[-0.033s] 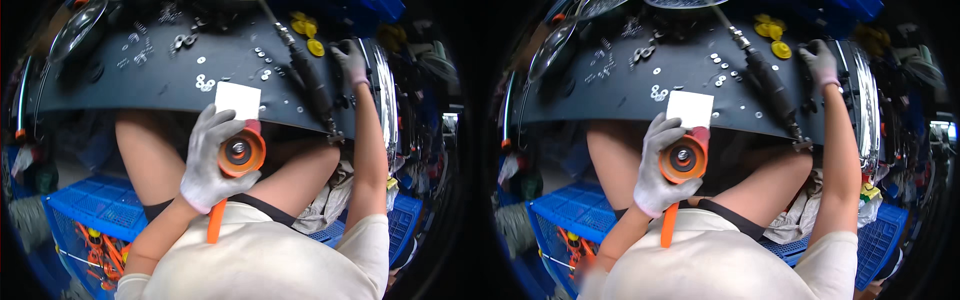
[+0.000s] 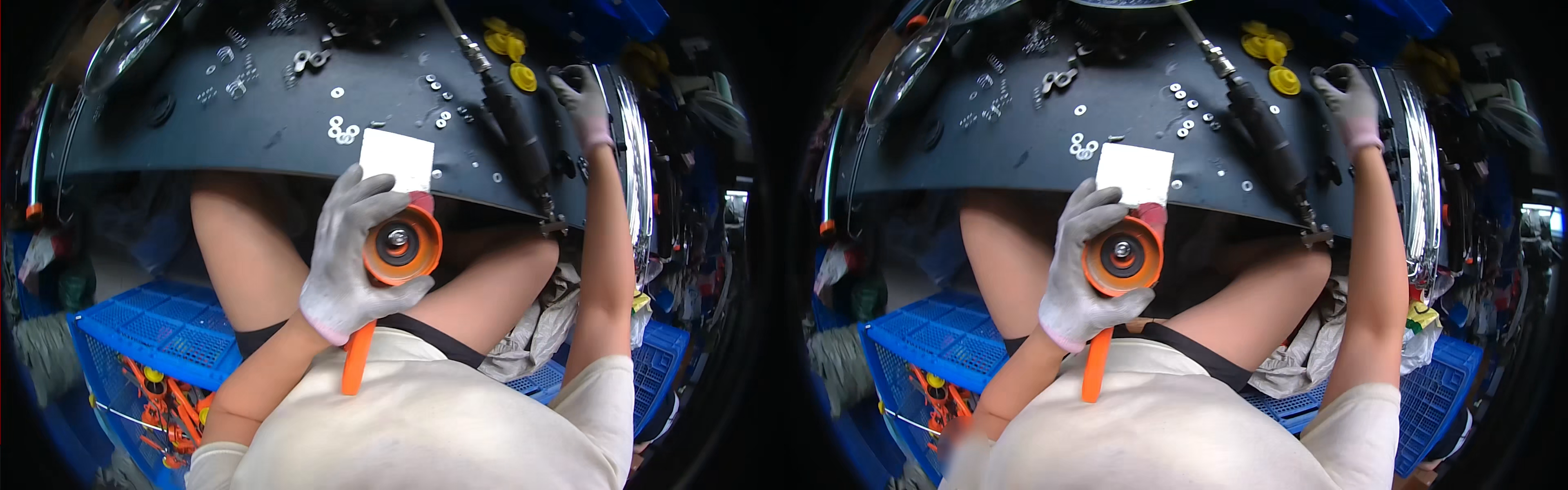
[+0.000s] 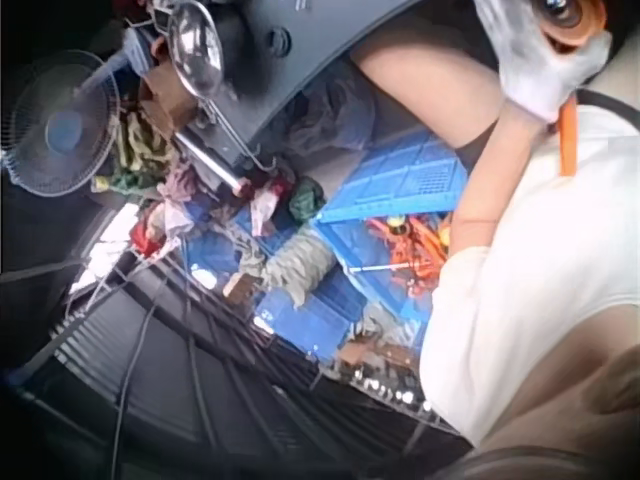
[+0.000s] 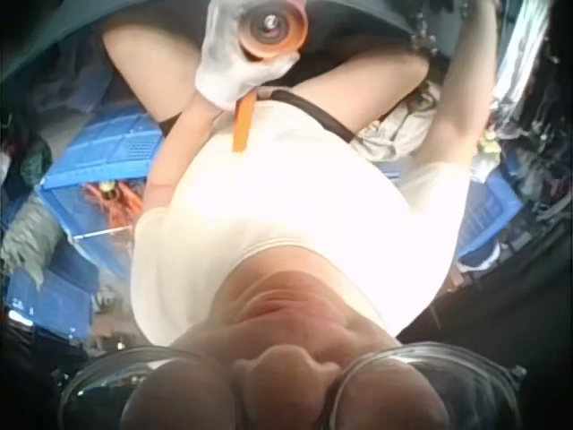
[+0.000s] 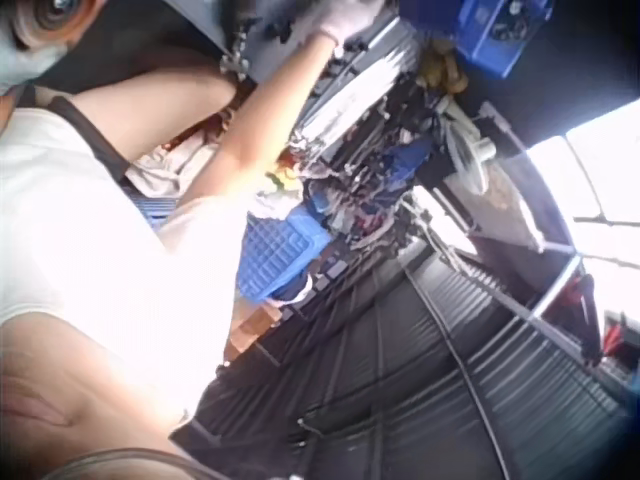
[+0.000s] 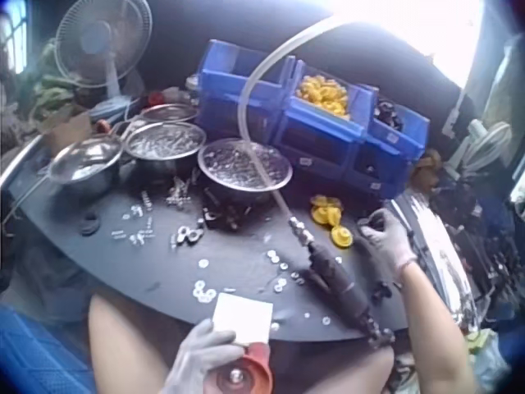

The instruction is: Assemble mechanical parts of a manual tool using fasteners and a pneumatic driver.

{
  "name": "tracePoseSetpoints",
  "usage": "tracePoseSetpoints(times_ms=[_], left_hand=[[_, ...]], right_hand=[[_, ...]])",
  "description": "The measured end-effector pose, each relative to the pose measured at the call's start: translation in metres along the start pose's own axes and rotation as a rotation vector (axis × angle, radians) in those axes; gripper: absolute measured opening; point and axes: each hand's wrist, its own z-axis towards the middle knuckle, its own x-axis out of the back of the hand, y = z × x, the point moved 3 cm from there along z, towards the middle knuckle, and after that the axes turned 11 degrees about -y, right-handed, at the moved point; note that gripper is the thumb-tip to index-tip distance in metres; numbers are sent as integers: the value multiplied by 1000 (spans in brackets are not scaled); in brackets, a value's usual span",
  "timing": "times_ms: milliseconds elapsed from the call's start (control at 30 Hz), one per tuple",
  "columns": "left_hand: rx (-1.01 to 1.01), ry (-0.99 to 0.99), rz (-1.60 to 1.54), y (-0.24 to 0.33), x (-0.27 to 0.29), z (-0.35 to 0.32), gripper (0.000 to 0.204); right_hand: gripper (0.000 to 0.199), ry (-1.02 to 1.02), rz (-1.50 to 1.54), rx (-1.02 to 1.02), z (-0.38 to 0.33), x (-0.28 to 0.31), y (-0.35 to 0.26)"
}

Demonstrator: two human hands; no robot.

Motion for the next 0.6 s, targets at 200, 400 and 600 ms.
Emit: tracePoseSetpoints(times_ms=[200, 400, 600], left_hand=[[21, 54, -32, -5, 5, -10, 76], [-17, 42, -36, -3, 5, -4, 72], [-3, 78, -28, -7, 5, -6, 73]], right_hand=[[35, -326, 548, 343, -140, -23, -179], [37, -166, 207, 622, -207, -53, -212], [33, -275, -323, 879, -207, -52, -232]])
